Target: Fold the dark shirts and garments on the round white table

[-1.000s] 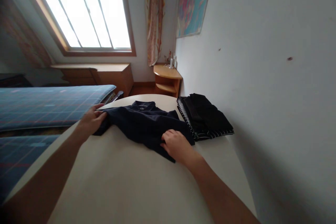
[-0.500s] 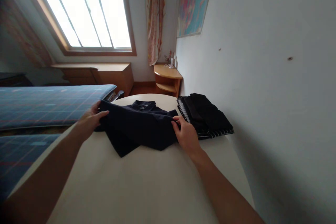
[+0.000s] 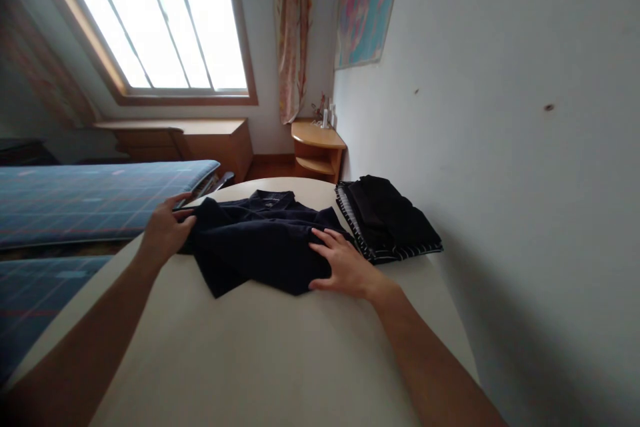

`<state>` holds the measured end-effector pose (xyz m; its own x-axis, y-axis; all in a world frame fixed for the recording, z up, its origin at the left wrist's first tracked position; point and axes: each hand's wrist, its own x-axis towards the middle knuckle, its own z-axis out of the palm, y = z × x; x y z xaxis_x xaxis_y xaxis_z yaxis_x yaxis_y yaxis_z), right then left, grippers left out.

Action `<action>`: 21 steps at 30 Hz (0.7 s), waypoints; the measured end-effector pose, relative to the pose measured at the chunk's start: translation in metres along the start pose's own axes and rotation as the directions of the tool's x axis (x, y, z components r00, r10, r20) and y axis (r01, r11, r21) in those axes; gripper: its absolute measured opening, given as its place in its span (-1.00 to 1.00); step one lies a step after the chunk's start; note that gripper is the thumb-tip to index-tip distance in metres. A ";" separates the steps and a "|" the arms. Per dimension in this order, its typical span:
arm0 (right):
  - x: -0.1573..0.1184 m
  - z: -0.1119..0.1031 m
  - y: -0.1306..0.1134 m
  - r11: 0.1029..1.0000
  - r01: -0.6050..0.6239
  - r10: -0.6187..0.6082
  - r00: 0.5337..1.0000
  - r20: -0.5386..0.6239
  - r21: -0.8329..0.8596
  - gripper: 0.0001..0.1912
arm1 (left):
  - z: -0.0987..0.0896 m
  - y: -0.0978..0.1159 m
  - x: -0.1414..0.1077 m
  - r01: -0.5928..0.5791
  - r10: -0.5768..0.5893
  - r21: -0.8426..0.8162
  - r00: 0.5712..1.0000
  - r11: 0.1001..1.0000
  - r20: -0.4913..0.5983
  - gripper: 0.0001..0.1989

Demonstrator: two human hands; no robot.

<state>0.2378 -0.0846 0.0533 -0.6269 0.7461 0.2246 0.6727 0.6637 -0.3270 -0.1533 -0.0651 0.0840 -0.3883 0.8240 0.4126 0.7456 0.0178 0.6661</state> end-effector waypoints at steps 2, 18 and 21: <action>-0.002 0.001 0.003 1.000 -0.007 0.007 0.999 0.053 0.001 -0.13 | 0.000 0.007 -0.004 -0.060 0.062 0.051 0.997 0.997 -0.044 -0.46; 0.002 0.006 0.005 0.999 -0.029 0.031 0.997 0.065 -0.044 -0.58 | 0.031 0.073 -0.118 -0.496 0.132 0.352 0.705 0.794 0.697 -0.81; 0.002 0.006 0.003 0.997 -0.026 0.031 0.997 0.066 -0.068 -0.61 | 0.027 0.058 -0.123 -0.483 0.133 0.397 0.748 0.780 0.650 -0.80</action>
<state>0.2360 -0.0816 0.0470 -0.6306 0.7608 0.1535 0.7139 0.6462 -0.2699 -0.0478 -0.1502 0.0548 0.1604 0.9870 -0.0064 0.9844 -0.1595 0.0737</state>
